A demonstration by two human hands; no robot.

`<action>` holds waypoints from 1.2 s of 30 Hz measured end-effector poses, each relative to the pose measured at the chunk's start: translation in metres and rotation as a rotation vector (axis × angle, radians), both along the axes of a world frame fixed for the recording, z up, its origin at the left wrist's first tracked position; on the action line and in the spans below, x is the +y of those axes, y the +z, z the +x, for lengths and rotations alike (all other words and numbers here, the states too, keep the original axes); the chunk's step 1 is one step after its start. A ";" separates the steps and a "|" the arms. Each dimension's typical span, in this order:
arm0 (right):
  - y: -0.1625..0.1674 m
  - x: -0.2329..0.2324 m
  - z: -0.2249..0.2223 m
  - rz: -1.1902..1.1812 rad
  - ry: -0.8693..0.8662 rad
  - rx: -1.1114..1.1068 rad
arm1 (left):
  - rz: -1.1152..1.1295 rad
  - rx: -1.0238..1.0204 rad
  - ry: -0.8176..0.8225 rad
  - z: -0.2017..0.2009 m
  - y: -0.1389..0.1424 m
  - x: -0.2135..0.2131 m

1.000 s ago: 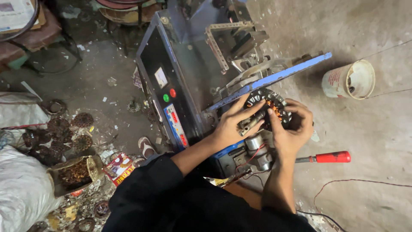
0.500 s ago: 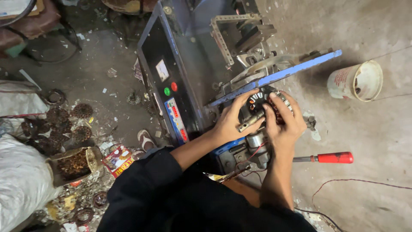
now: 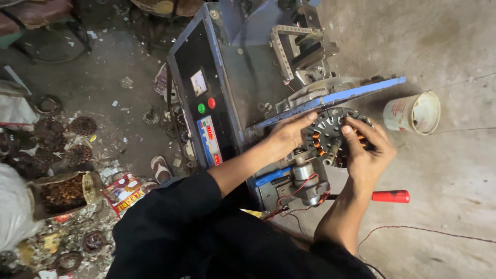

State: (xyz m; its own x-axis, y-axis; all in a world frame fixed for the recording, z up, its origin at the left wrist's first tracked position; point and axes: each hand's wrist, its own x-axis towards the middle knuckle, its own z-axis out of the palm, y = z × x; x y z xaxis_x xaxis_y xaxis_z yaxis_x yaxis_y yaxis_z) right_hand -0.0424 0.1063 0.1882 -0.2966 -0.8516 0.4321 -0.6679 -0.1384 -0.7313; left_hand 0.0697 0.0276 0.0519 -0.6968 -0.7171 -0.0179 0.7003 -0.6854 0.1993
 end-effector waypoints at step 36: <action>0.027 -0.032 0.030 0.034 0.023 0.382 | -0.037 0.076 -0.026 -0.041 -0.043 -0.014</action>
